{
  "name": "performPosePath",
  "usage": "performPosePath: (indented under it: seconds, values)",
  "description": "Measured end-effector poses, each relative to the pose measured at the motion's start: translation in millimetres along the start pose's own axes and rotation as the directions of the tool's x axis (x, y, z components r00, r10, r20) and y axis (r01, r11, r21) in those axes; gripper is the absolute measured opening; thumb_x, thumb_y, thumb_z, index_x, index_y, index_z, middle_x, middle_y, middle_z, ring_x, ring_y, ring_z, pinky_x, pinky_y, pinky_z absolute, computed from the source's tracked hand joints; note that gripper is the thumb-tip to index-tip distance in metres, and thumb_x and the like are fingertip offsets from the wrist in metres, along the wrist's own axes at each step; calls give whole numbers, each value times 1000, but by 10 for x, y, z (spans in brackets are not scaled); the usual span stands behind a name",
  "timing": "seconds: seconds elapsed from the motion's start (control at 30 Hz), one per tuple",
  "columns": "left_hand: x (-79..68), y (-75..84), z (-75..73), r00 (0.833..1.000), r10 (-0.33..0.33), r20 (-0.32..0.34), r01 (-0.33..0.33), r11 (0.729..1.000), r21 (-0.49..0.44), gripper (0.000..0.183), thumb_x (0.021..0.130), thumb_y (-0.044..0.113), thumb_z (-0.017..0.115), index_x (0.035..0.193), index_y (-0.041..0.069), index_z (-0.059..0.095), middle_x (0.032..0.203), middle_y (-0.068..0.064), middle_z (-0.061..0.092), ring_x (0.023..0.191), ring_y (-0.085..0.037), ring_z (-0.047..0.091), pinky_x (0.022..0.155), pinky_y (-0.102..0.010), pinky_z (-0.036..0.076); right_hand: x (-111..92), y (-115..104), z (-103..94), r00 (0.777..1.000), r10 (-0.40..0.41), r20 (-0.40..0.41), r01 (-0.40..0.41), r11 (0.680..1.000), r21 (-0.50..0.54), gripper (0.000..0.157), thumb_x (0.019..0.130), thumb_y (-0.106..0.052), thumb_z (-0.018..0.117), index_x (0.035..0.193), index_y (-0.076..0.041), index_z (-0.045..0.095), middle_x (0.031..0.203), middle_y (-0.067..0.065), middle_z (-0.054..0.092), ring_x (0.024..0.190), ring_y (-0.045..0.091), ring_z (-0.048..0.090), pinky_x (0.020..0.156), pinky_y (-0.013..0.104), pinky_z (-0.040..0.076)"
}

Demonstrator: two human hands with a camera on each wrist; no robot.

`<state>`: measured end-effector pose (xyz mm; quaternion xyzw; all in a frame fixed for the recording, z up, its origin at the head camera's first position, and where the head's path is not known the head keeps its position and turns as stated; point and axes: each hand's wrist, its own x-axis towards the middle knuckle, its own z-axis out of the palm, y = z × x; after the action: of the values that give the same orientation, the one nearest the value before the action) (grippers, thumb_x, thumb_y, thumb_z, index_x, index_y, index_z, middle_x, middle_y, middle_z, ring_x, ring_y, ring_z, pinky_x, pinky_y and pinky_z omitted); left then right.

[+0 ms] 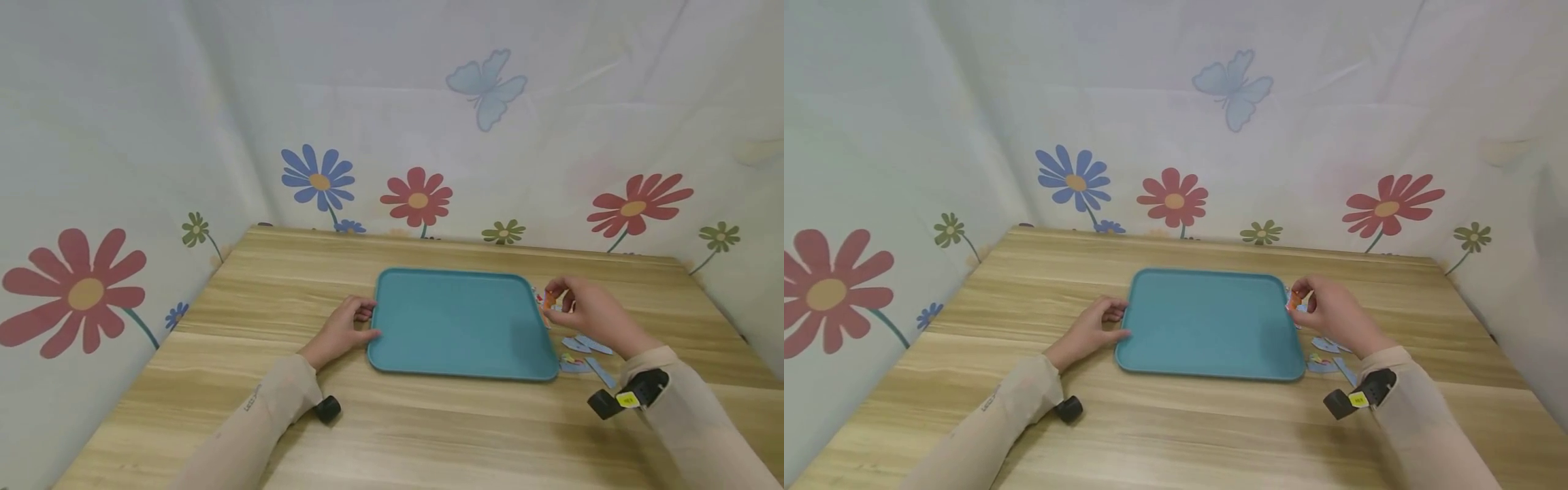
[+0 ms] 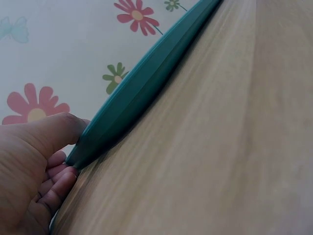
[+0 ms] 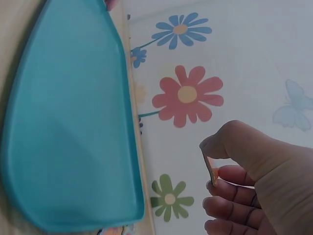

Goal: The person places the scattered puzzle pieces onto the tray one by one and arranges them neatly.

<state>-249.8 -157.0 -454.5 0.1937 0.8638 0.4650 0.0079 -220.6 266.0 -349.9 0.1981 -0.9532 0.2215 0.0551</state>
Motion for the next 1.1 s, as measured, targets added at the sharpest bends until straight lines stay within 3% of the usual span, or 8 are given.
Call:
performPosePath:
  seconds: [0.37,0.63,0.87,1.1]
  values:
    - [-27,-29,-21,997,78,-25,-77,997,13,54,81,17,78,124,-5,53,113,-16,53,100,-23,58,91,-28,53,335,-271,106,995,-93,28,93,996,-5,30,83,-15,73,104,3,62,89,10,64,72,13,55,61,26,47]
    - [20,-1,-25,1000,-1,10,1,1000,16,54,82,10,76,127,-5,52,117,-18,54,103,-27,57,93,-37,52,520,-445,295,991,-130,35,128,991,48,27,82,-14,73,102,0,62,91,9,64,73,14,57,66,29,50]
    - [15,33,-45,1000,-16,4,16,1000,26,53,81,8,76,127,-4,53,114,-17,55,101,-24,57,90,-36,52,671,-570,526,986,-154,70,146,983,110,26,84,-15,70,104,-2,61,95,9,63,75,15,58,67,28,50]
    - [-2,48,-46,1000,-8,18,8,1000,5,53,82,9,75,128,-6,51,114,-20,54,102,-27,58,91,-38,53,786,-692,740,984,-135,118,115,979,168,28,86,-19,68,108,-4,61,98,8,63,75,12,55,69,29,49]
